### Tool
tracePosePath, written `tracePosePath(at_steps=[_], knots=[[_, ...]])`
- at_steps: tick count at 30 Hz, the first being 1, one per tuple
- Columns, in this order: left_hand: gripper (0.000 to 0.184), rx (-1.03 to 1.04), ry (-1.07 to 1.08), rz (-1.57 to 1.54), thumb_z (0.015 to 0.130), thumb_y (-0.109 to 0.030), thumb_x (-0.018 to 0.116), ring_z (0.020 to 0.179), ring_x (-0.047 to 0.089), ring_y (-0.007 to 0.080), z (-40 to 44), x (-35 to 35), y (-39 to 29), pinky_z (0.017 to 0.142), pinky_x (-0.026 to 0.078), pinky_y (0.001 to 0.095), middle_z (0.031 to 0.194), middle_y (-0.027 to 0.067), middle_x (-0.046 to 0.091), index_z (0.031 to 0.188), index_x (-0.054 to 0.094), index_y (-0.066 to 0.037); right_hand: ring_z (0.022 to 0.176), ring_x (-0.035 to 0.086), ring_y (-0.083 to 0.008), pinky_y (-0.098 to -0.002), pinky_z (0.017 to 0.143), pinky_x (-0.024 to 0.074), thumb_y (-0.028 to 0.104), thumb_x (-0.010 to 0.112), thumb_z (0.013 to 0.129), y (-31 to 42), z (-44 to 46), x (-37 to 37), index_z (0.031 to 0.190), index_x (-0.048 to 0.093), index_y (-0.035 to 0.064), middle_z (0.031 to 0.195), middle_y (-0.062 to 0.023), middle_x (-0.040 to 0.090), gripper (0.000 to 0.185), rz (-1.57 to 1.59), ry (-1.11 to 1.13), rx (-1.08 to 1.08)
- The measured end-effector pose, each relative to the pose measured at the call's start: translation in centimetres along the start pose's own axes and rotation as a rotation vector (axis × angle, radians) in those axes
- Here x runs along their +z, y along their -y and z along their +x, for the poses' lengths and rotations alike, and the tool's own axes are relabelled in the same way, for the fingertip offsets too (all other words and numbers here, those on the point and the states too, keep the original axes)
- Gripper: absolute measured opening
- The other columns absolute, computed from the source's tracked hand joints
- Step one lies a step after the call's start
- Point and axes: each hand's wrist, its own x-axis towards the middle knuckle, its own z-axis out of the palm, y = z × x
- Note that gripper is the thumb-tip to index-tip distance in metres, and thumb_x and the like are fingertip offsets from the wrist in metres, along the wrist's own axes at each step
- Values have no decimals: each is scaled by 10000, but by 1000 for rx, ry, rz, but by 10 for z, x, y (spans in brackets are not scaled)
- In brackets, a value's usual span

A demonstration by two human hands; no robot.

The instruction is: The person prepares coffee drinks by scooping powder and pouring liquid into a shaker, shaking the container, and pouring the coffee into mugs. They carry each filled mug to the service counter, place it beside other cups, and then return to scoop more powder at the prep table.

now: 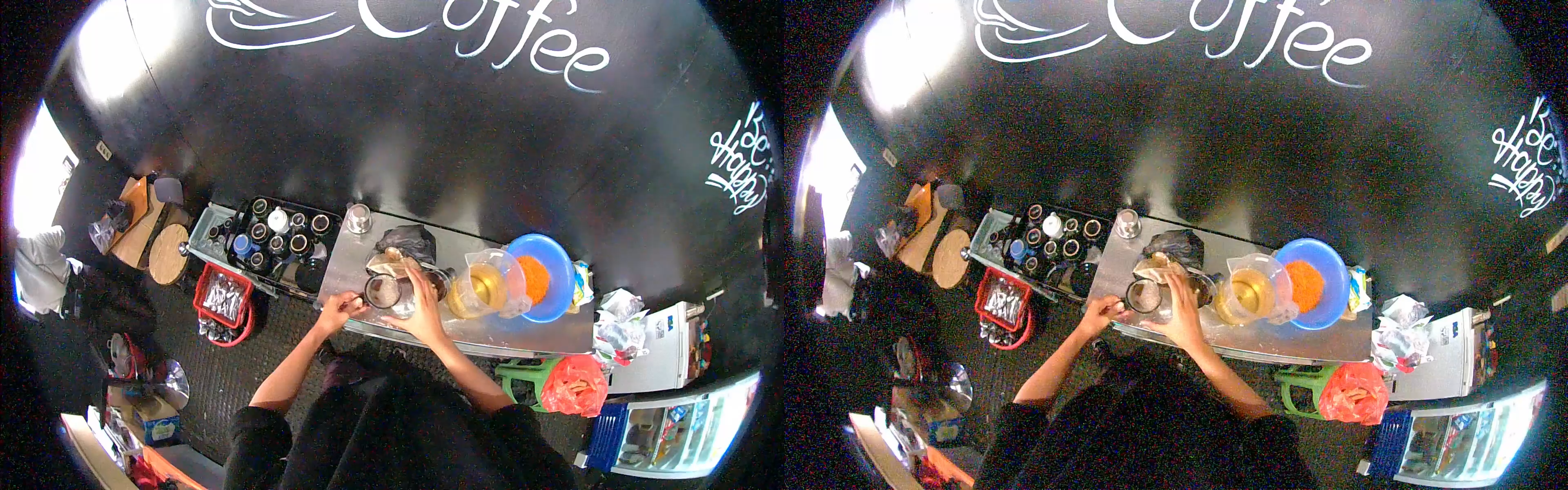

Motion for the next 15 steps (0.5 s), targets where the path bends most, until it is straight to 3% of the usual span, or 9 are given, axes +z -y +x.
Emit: tracePosePath(at_steps=[2,5,10,15], knots=[[136,36,-2,-72,897,-86,543,794,597,97,-2,-5,8,729,496,232,833,41,640,939,602,28,1287,310,-357,-446,1060,259,372,844,508,2,9,1,1378,241,45,1391,-196,314,1108,39,10,-16],[192,107,-5,210,899,-151,557,801,622,132,-16,-11,-36,709,488,245,802,24,603,876,593,36,1172,473,-333,-408,994,369,381,853,504,4,20,4,1350,308,45,1287,-199,460,1061,223,55,-53],[197,143,-19,-3,905,-143,545,831,606,124,-40,-16,-73,714,495,239,813,30,576,883,585,49,1143,508,-300,-395,981,385,356,861,504,21,31,1,1276,422,35,1223,-167,528,945,265,114,-103],[158,118,-32,-121,907,-95,524,878,606,158,-63,-30,-81,822,518,285,851,49,567,905,569,56,1087,555,-248,-370,930,439,294,865,511,50,37,1,1223,491,18,1176,-154,567,850,360,91,-156]])
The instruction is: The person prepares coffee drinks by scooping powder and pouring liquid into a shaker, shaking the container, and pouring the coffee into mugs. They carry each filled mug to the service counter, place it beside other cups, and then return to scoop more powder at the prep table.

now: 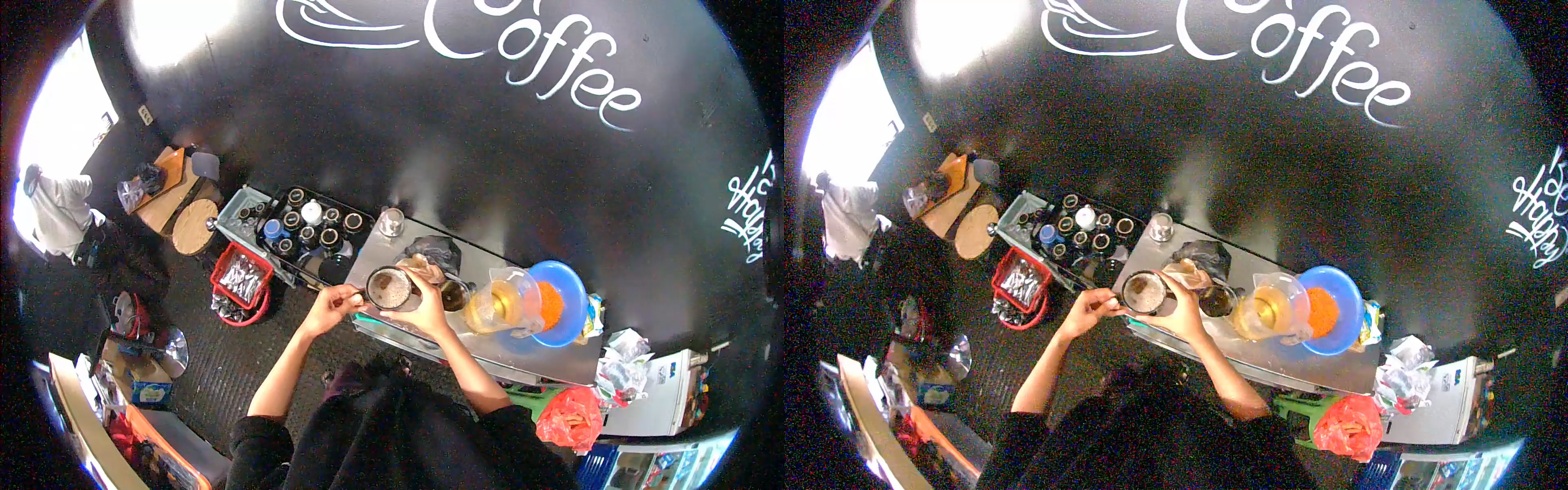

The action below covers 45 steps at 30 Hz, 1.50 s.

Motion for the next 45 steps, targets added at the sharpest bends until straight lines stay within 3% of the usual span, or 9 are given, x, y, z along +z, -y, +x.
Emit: tracePosePath(at_steps=[5,6,15,21,24,29,31,43,45], knots=[[173,0,-40,8,902,-117,540,855,626,178,-32,-17,-23,796,519,293,864,80,628,899,572,53,1041,577,-223,-355,900,462,250,864,518,23,7,24,1224,497,6,1158,-138,581,832,146,64,5],[173,7,-58,11,902,-117,540,855,626,178,-39,-23,-25,796,519,293,864,80,628,899,572,53,1062,548,-180,-336,897,475,152,864,519,31,8,29,1219,494,-24,1173,-125,561,811,171,93,26],[180,4,-193,69,897,-120,551,849,624,148,-137,-87,-57,774,512,276,883,80,637,927,586,54,1036,562,-170,-333,861,497,149,866,530,96,26,112,1235,487,-8,1159,-117,571,816,273,253,-76],[192,30,-330,95,898,-123,550,829,621,137,-216,-132,-82,766,509,271,870,76,640,943,593,59,1039,583,-208,-346,921,439,241,870,503,155,35,183,1170,541,-6,1120,-131,609,783,376,357,-88],[204,-4,-441,151,894,-126,557,830,622,137,-255,-151,-93,764,511,271,887,80,644,960,597,63,1032,561,-162,-331,893,471,118,873,505,177,44,221,1216,492,-30,1151,-121,573,820,306,470,-238],[213,0,-618,139,887,-127,569,842,623,144,-315,-179,-101,775,515,274,912,87,648,973,600,66,1023,566,-165,-335,898,467,153,877,499,202,52,293,1212,501,-22,1129,-112,587,825,422,596,-258],[216,15,-690,133,886,-128,572,846,623,146,-337,-190,-106,780,515,275,914,89,649,976,600,66,1009,597,-198,-336,892,460,261,883,465,220,57,318,1155,543,-40,1086,-151,620,826,378,617,-259],[179,47,-1122,85,883,-81,557,873,628,165,-449,-263,-122,808,513,293,910,107,652,983,604,60,1022,558,-141,-304,886,461,187,873,496,326,101,490,1201,513,-19,1109,-103,602,818,739,1121,-423],[174,69,-1192,61,882,-80,557,875,628,168,-466,-274,-127,807,515,295,908,108,652,976,607,58,1015,563,-154,-318,920,449,137,878,487,346,107,515,1193,501,-44,1108,-110,594,820,584,1171,-450]])
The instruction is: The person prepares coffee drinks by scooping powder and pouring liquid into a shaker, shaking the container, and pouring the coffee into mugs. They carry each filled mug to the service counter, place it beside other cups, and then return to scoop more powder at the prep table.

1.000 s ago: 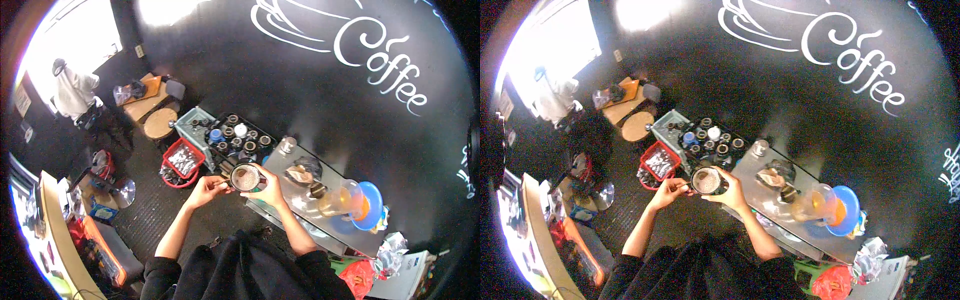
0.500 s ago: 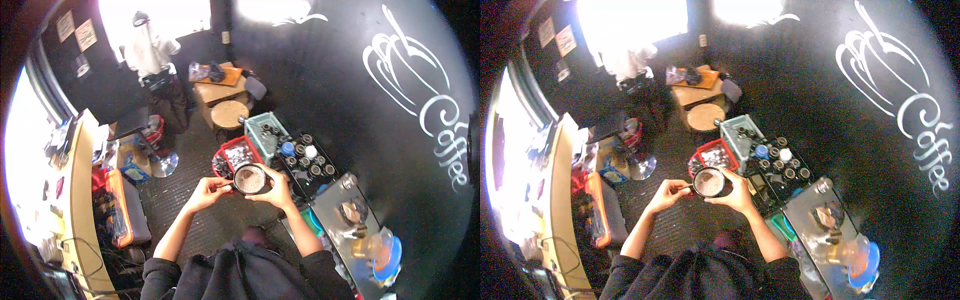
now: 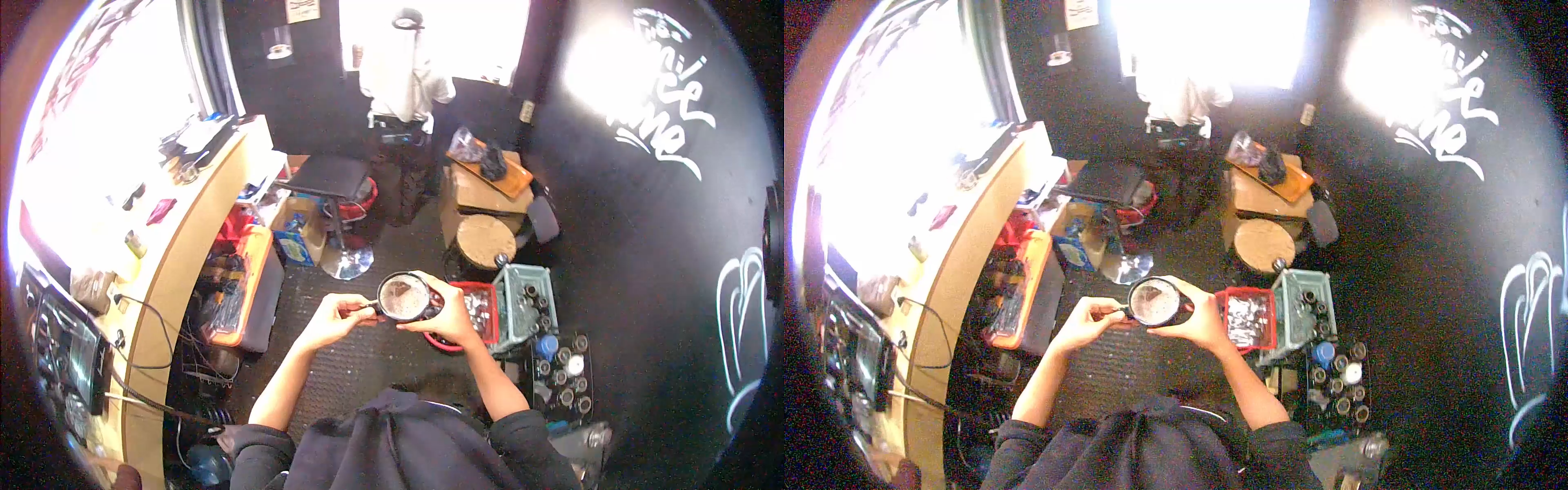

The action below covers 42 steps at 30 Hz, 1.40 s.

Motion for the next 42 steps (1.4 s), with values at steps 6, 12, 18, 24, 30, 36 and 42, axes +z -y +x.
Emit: tracePosePath(at_steps=[6,12,18,24,30,36,42], knots=[[162,23,-214,-15,884,-73,551,849,636,164,11,-60,-3,801,517,282,910,116,655,947,608,65,1007,565,-136,-331,885,473,167,865,506,-9,94,31,1204,517,-1,1105,-75,603,798,95,193,-69],[194,36,-402,-37,886,-105,561,839,636,154,9,-121,-21,795,517,271,899,105,659,980,608,59,985,575,-139,-324,844,489,232,860,514,-13,180,83,1197,518,-12,1096,-84,611,802,170,304,-141],[198,47,-555,5,884,-108,565,826,638,144,-4,-202,-22,780,517,258,886,104,664,982,612,58,990,579,-147,-321,846,492,224,861,506,-1,254,151,1186,522,-31,1086,-99,613,802,198,402,-197],[187,6,-652,19,882,-95,565,812,640,135,-22,-289,-46,758,520,242,873,120,668,966,623,62,987,586,-162,-321,832,502,217,861,503,8,327,232,1186,527,-30,1098,-115,606,799,304,472,-203],[229,-19,-739,102,874,-133,590,810,638,127,-29,-367,-73,749,521,231,871,106,667,966,628,73,962,594,-146,-301,793,518,170,850,526,24,400,299,1184,525,-31,1102,-119,603,761,411,570,-231],[250,-6,-817,5,879,-130,587,811,636,120,-22,-448,-64,752,518,221,902,106,659,986,611,94,933,600,-121,-276,784,506,162,846,535,16,476,361,1181,517,-45,1055,-119,626,755,457,664,-243],[256,14,-944,-42,877,-133,590,817,637,122,-9,-513,-55,752,515,212,908,102,656,999,606,92,942,605,-161,-288,854,470,246,861,494,13,551,415,1169,524,-55,1036,-129,633,812,434,736,-293]])
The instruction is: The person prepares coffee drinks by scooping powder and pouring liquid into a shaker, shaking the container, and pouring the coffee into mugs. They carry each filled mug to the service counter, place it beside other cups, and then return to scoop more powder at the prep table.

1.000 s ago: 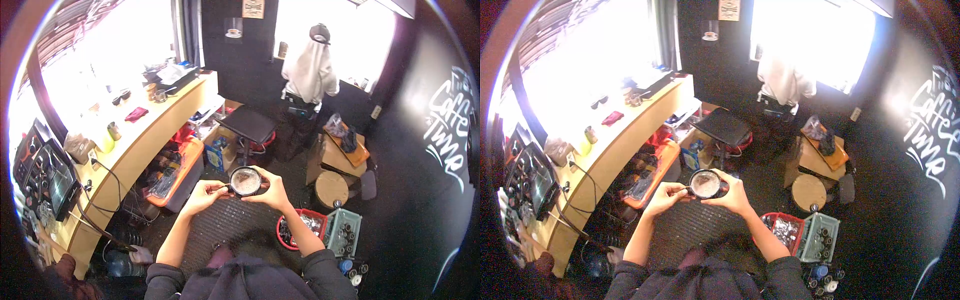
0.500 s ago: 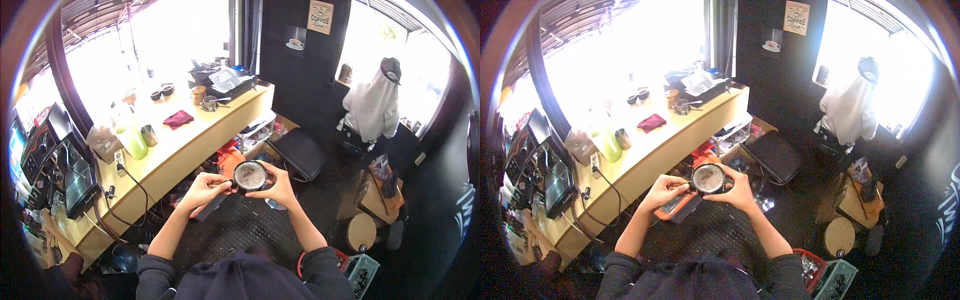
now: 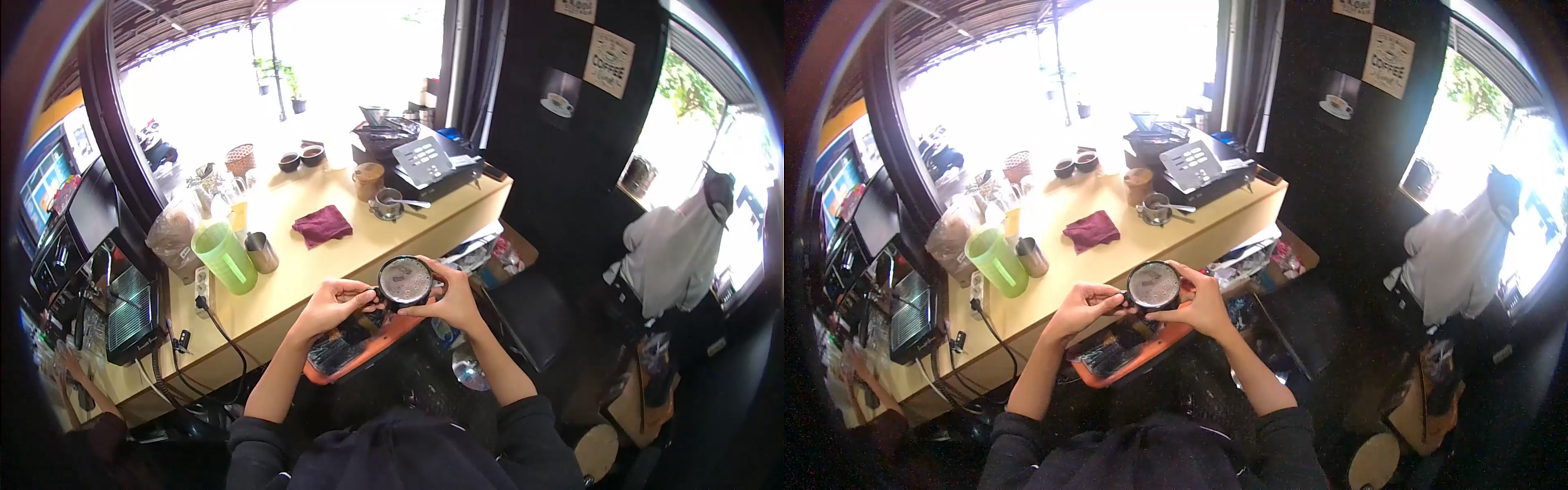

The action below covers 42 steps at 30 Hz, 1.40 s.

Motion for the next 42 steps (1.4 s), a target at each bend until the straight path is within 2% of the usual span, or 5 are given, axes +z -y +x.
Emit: tracePosePath(at_steps=[14,22,24,32,42], knots=[[225,29,-231,45,879,-84,568,852,643,177,103,-88,-2,760,542,249,907,130,644,985,600,111,927,614,-171,-317,889,456,268,856,506,-80,168,20,1176,511,-58,994,-128,641,820,-93,148,-96],[201,-66,-416,205,885,-69,552,834,638,173,142,-156,-7,751,553,269,906,129,642,963,600,110,967,582,-127,-274,881,462,143,847,500,-123,252,70,1173,508,-53,1043,-100,615,779,-9,191,-39],[192,59,-417,96,884,-87,565,780,614,120,159,-187,23,750,541,249,900,84,634,969,604,81,966,582,-130,-274,885,458,131,845,498,-134,270,81,1172,506,-51,1043,-94,613,775,-59,191,-58],[211,-53,-616,448,846,-142,631,768,613,114,185,-240,48,687,502,241,847,105,664,921,630,56,975,591,-174,-288,869,473,142,833,499,-179,323,121,1179,506,-44,1054,-103,615,777,59,265,-7],[176,-104,-804,160,839,-87,627,747,629,150,220,-270,97,646,541,253,869,124,653,928,613,64,985,585,-175,-302,858,470,134,831,504,-240,364,152,1192,504,-32,1059,-102,610,779,13,307,-41]])
